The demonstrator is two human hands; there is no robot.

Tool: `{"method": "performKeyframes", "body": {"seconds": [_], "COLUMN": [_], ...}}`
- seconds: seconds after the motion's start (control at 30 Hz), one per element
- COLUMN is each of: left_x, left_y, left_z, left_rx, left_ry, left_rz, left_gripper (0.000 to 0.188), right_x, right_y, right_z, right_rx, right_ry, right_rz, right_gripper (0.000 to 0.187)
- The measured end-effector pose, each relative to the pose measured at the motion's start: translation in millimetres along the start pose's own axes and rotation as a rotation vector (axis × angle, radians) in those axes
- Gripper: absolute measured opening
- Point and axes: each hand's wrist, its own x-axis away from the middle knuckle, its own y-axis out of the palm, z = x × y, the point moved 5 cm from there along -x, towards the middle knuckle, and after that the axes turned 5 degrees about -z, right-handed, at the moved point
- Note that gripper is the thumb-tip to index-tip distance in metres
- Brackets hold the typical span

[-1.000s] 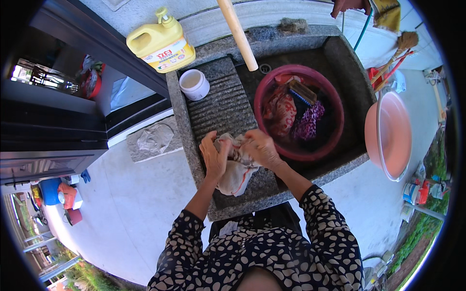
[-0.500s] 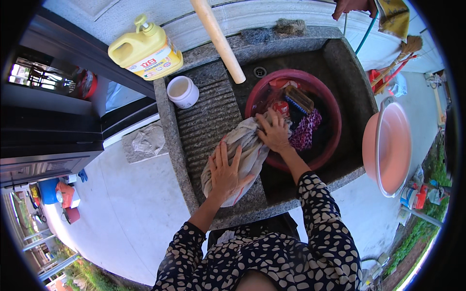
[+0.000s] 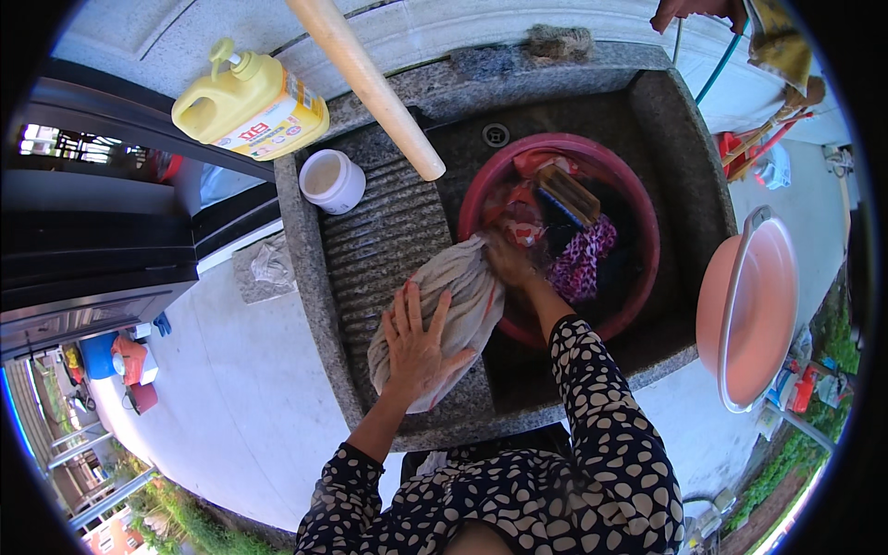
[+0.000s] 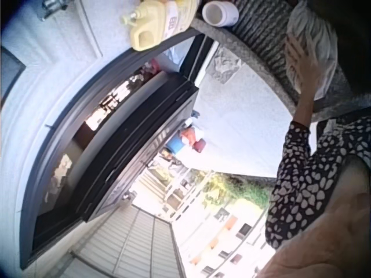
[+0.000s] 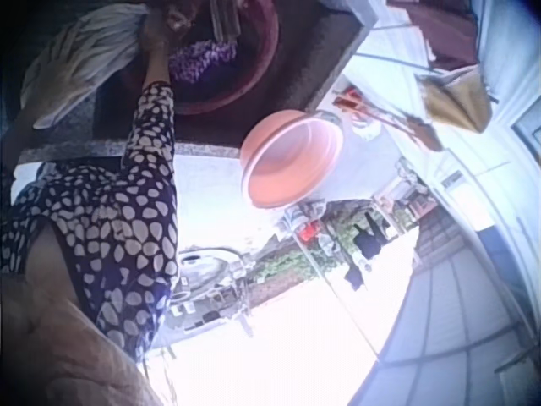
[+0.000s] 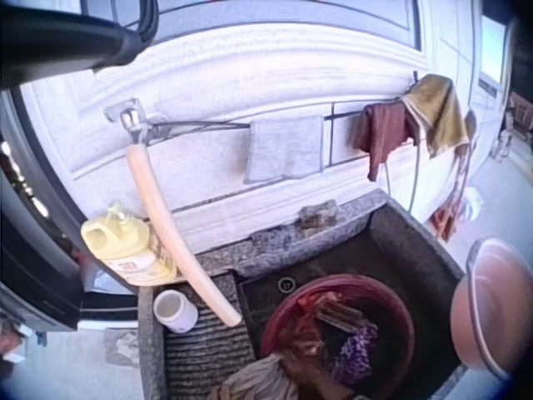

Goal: The person washes clothes by hand at an outdoor stone washbasin. They scrub a light-colored towel and a purple patterned cloth on a washboard using a brush, then rinse and wring the items in a pink basin filled with water.

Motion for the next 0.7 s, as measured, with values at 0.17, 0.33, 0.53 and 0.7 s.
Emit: {"method": "performKeyframes", "body": {"seconds": [0.17, 0.33, 0.53, 0.7], "left_x": [-0.3, 8.5, 21.5, 65.7], "left_y": [-0.6, -11.1, -13.0, -25.4], "left_z": [-1.0, -2.0, 16.5, 30.8], "left_rx": [0.028, 0.026, 0.21, 0.396], "left_ry": [0.006, 0.053, 0.17, 0.209], "left_rz": [0.031, 0.21, 0.366, 0.491], "left_gripper": [0.099, 0.076, 0.05, 0.051], "right_x": [1.3, 47.8, 74.6, 74.2], "right_y": [-23.6, -50.3, -140.0, -154.1], "right_z": [7.0, -35.1, -89.5, -172.2], "right_rx": [-0.326, 0.222, -0.984, -1.375], "right_ry": [0.224, 0.055, 0.225, 0.07], "right_rz": [-0.115, 0.087, 0.201, 0.171], "right_gripper": [0.054, 0.054, 0.041, 0.034]}}
